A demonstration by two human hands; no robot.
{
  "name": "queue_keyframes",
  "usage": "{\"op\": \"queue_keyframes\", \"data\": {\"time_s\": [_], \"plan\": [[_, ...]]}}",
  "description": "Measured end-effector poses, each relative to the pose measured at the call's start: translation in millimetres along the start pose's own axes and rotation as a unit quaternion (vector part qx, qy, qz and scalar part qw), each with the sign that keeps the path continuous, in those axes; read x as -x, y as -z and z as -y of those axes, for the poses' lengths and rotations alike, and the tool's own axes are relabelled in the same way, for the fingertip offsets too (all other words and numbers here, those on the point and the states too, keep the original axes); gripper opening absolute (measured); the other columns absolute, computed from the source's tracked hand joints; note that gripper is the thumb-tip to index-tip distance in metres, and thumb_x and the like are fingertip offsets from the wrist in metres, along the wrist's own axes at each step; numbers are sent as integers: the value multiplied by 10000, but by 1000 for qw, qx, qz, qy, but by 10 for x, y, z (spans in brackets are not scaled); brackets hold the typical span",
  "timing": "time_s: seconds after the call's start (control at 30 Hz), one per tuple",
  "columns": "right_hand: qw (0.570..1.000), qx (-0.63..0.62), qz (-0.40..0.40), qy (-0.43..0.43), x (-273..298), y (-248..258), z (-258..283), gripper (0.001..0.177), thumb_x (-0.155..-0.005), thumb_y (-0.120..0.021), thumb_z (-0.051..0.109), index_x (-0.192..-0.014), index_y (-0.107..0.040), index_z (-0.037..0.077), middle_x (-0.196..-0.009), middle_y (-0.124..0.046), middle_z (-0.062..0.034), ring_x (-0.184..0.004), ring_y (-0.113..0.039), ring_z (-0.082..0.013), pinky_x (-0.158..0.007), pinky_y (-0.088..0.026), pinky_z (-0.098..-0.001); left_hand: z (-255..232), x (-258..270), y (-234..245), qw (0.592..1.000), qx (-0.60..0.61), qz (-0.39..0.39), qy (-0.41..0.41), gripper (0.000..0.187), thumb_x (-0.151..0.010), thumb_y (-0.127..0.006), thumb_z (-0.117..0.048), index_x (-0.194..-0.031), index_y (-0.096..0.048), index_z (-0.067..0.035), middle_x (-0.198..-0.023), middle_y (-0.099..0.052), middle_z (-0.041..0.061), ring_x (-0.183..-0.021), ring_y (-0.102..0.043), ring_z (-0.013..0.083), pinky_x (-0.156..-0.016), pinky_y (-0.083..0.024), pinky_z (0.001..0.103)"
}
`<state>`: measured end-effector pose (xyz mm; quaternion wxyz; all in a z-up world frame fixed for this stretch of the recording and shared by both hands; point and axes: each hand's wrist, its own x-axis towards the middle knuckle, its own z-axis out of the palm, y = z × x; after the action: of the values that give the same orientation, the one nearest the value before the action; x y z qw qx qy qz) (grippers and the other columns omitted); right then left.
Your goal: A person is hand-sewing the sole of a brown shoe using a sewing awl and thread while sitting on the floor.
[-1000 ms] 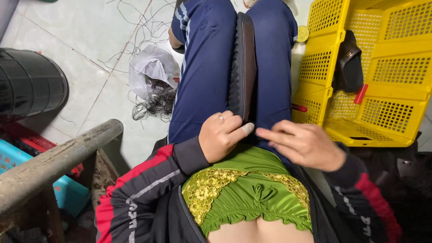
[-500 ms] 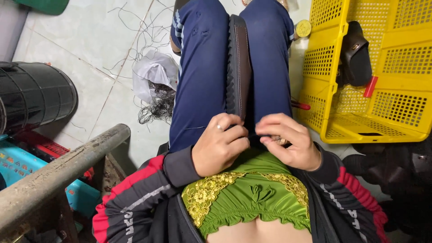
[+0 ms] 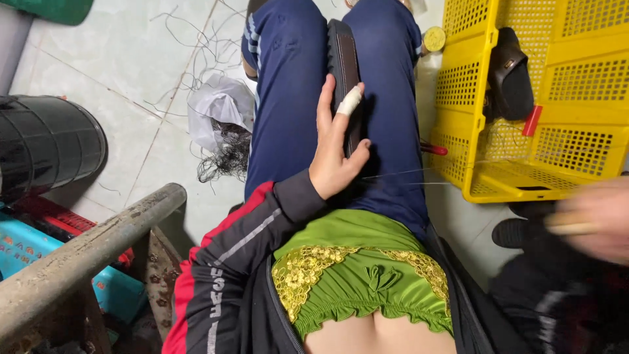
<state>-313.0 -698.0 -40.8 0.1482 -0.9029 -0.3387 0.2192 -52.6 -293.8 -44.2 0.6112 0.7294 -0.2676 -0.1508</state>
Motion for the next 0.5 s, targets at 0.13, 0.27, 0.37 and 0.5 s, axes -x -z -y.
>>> {"op": "queue_keyframes", "data": {"time_s": [0.13, 0.27, 0.37, 0.5], "plan": [[927, -289, -209, -114, 235, -306, -59, 393, -820, -501, 234, -1210, -482, 186, -1123, -550, -39, -992, -579, -191, -838, -490, -348, 21, 163, 21, 999, 15, 11, -36, 728, -873, -523, 38, -1521, -293, -202, -1592, 61, 205, -1477, 13, 462, -1205, -82, 574], [631, -598, -444, -217, 378, -497, -57, 508, -924, -437, 59, -1430, -415, 98, -1343, -518, -94, -1199, -585, -189, -992, -497, -303, 67, 290, -41, 999, 21, 12, -41, 740, -842, -496, 40, -1515, -300, -196, -1600, 68, 178, -1495, 0, 409, -1217, -73, 545], [328, -724, -558, -236, 393, -525, -68, 591, -994, -377, -63, -1577, -365, 34, -1491, -490, -146, -1337, -585, -212, -1094, -499, -295, 120, 286, -45, 998, 33, 13, -47, 736, -863, -498, 37, -1528, -275, -186, -1600, 101, 164, -1493, 45, 400, -1212, -49, 551], [789, -304, -446, -295, -2311, 1067, 1311, 195, -765, -628, -145, -944, -646, -67, -953, -656, -159, -764, -598, -202, -709, -488, -266, 32, 317, 39, 997, 7, 51, -49, 731, -883, -526, 35, -1531, -264, -177, -1601, 126, 167, -1490, 79, 410, -1213, -40, 555]]}}
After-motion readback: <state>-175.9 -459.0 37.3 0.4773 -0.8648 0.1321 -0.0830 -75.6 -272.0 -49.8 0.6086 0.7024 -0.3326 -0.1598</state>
